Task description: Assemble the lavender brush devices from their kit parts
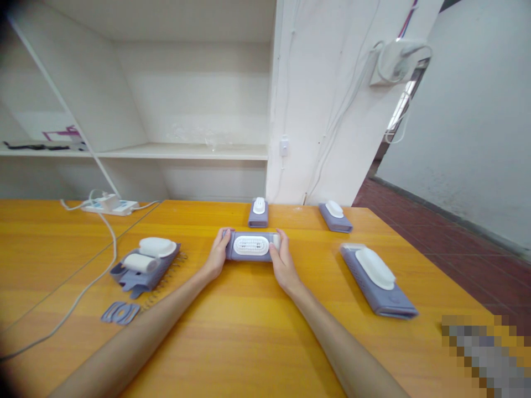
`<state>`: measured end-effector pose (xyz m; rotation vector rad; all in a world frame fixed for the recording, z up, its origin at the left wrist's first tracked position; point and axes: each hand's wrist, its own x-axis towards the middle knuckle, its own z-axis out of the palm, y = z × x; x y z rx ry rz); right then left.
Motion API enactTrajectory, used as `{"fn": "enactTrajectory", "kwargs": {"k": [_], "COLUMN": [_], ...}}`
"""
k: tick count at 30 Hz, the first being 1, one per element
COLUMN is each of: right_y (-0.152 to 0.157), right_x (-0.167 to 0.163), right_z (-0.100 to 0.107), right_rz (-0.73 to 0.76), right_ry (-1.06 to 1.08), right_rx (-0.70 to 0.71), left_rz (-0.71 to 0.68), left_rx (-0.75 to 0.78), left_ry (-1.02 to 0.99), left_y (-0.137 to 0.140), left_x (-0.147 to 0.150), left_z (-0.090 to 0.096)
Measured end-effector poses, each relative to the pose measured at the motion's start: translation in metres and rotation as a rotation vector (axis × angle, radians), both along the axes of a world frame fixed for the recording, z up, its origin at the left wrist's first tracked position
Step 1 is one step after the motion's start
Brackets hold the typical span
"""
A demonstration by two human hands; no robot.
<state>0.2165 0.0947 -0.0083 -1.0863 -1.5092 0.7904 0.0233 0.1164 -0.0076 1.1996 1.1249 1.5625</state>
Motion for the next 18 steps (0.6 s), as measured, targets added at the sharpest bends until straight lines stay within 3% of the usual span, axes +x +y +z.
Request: {"fn": "enactTrajectory", "kwargs": {"k": [7,18], "right_y": [-0.003,0.008], "right_x": [-0.001,0.001], "right_z": [0.000,-0.004], "right_rz": [0.058,-0.033], "right_ry": [-0.021,0.155], "right_rx": [-0.021,-0.081], "left_rz": [0.005,0.003], "left_rx": [-0.026,-0.025], "left_ry": [-0.025,0.027], "left_y": [0.001,-0.004], "left_x": [-0.001,0.004], "left_z": [-0.002,0.004]}}
